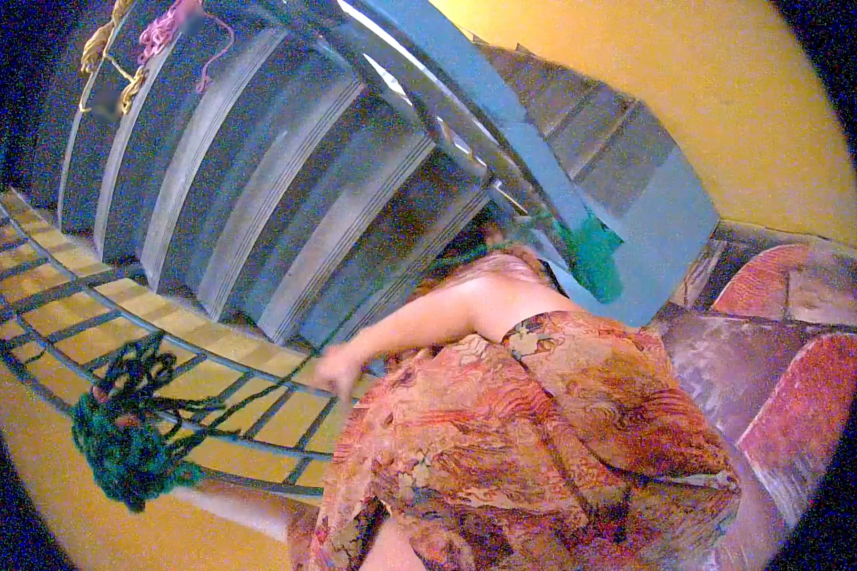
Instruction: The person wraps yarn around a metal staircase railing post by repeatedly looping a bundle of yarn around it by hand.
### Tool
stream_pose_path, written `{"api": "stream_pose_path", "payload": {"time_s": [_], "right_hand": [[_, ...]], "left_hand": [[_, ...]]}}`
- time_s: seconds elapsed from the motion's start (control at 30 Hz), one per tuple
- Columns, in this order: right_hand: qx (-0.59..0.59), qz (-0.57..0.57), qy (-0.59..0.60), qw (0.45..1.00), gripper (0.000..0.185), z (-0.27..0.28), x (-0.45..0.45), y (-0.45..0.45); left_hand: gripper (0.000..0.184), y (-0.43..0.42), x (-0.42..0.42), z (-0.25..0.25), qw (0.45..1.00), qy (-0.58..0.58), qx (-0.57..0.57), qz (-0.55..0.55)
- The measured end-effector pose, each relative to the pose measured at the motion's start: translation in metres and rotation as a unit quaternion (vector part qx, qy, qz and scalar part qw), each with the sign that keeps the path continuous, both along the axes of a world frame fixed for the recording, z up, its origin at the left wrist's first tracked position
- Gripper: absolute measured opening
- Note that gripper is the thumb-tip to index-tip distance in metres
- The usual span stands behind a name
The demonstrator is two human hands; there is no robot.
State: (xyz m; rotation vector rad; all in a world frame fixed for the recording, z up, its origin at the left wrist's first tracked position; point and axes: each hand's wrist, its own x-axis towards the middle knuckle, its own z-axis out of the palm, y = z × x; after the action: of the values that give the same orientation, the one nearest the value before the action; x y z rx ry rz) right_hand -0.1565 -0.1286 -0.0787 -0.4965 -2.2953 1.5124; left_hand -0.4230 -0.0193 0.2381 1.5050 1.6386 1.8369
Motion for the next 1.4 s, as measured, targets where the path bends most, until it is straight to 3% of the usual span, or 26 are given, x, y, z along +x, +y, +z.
{"api": "stream_pose_path", "payload": {"time_s": [0.03, 0.1, 0.17, 0.23, 0.27, 0.33, 0.47, 0.5, 0.53, 0.63, 0.67, 0.73, 0.83, 0.9, 0.93, 0.97, 1.0, 1.03, 1.07, 1.1, 1.13, 1.17, 1.23, 1.3, 1.37, 1.4], "right_hand": [[-0.013, 0.015, 0.062, 0.998, 0.041, -0.006, 0.003, -0.019], [0.051, 0.071, 0.083, 0.993, 0.035, -0.041, 0.002, -0.032], [0.035, -0.001, -0.155, 0.987, 0.040, -0.038, 0.030, -0.035], [-0.060, -0.225, -0.114, 0.966, 0.056, -0.022, 0.041, -0.017], [-0.056, -0.221, -0.115, 0.967, 0.056, -0.012, 0.043, -0.009], [0.171, -0.353, 0.127, 0.911, 0.075, 0.006, 0.043, 0.002], [0.210, -0.222, 0.135, 0.943, 0.062, -0.006, 0.004, -0.015], [0.072, -0.070, 0.103, 0.990, 0.050, -0.003, 0.009, -0.016], [-0.069, 0.084, 0.065, 0.992, 0.041, -0.001, 0.018, -0.015], [0.031, 0.014, -0.083, 0.996, 0.034, -0.096, 0.061, -0.008], [-0.036, -0.033, -0.127, 0.991, 0.036, -0.099, 0.104, 0.000], [-0.085, -0.168, -0.396, 0.899, 0.038, -0.089, 0.180, 0.005], [-0.104, -0.322, -0.444, 0.830, 0.030, -0.112, 0.249, 0.006], [-0.206, -0.384, -0.357, 0.826, 0.030, -0.047, 0.266, 0.013], [-0.180, -0.439, -0.249, 0.845, 0.032, -0.047, 0.262, 0.014], [-0.066, -0.503, -0.109, 0.855, 0.030, -0.024, 0.255, 0.010], [-0.189, -0.497, -0.016, 0.847, 0.028, 0.024, 0.246, 0.011], [-0.026, -0.528, 0.009, 0.849, 0.021, 0.028, 0.232, 0.014], [-0.092, -0.525, 0.058, 0.844, 0.020, 0.061, 0.218, 0.013], [0.033, -0.536, 0.099, 0.837, 0.019, 0.078, 0.204, 0.014], [0.011, -0.525, 0.126, 0.842, 0.017, 0.101, 0.195, 0.013], [0.057, -0.517, 0.138, 0.843, 0.017, 0.112, 0.185, 0.017], [0.113, -0.516, 0.182, 0.829, 0.018, 0.131, 0.171, 0.023], [0.156, -0.564, 0.162, 0.794, 0.017, 0.141, 0.173, 0.033], [0.107, -0.595, 0.167, 0.779, 0.016, 0.154, 0.201, 0.036], [0.142, -0.619, 0.163, 0.755, 0.016, 0.157, 0.217, 0.046]], "left_hand": [[0.064, -0.009, -0.014, 0.005, 1.000, 0.013, 0.006, 0.021], [0.065, -0.027, -0.038, 0.017, 0.997, 0.030, 0.022, 0.064], [0.066, -0.042, -0.057, 0.027, 0.993, 0.047, 0.032, 0.101], [0.066, -0.054, -0.061, 0.032, 0.990, 0.055, 0.038, 0.128], [0.067, -0.061, -0.070, 0.029, 0.990, 0.048, 0.032, 0.131], [0.068, -0.070, -0.074, 0.030, 0.988, 0.058, 0.037, 0.135], [0.069, -0.086, -0.062, 0.024, 0.994, 0.037, 0.024, 0.101], [0.070, -0.087, -0.058, 0.022, 0.996, 0.026, 0.020, 0.084], [0.070, -0.089, -0.053, 0.019, 0.998, 0.018, 0.012, 0.066], [0.071, -0.090, -0.034, 0.006, 0.999, -0.027, -0.014, -0.013], [0.072, -0.089, -0.026, 0.001, 0.998, -0.043, -0.024, -0.047], [0.073, -0.086, -0.010, -0.008, 0.988, -0.080, -0.051, -0.121], [0.074, -0.078, 0.024, -0.033, 0.949, -0.138, -0.106, -0.264], [0.075, -0.067, 0.051, -0.054, 0.905, -0.177, -0.149, -0.357], [0.075, -0.062, 0.064, -0.063, 0.880, -0.193, -0.164, -0.402], [0.076, -0.054, 0.084, -0.080, 0.849, -0.217, -0.184, -0.446], [0.076, -0.047, 0.102, -0.095, 0.816, -0.239, -0.202, -0.486], [0.077, -0.040, 0.126, -0.112, 0.777, -0.264, -0.218, -0.528], [0.077, -0.031, 0.149, -0.130, 0.735, -0.294, -0.232, -0.565], [0.078, -0.025, 0.172, -0.148, 0.693, -0.324, -0.243, -0.596], [0.096, -0.019, 0.193, -0.164, 0.661, -0.378, -0.233, -0.605], [0.098, -0.008, 0.203, -0.186, 0.638, -0.388, -0.245, -0.618], [0.113, -0.016, 0.273, -0.198, 0.700, -0.338, -0.206, -0.595], [0.117, -0.017, 0.323, -0.209, 0.640, -0.383, -0.197, -0.636], [0.120, -0.019, 0.355, -0.199, 0.606, -0.395, -0.238, -0.648], [0.123, -0.019, 0.369, -0.185, 0.684, -0.343, -0.283, -0.578]]}}
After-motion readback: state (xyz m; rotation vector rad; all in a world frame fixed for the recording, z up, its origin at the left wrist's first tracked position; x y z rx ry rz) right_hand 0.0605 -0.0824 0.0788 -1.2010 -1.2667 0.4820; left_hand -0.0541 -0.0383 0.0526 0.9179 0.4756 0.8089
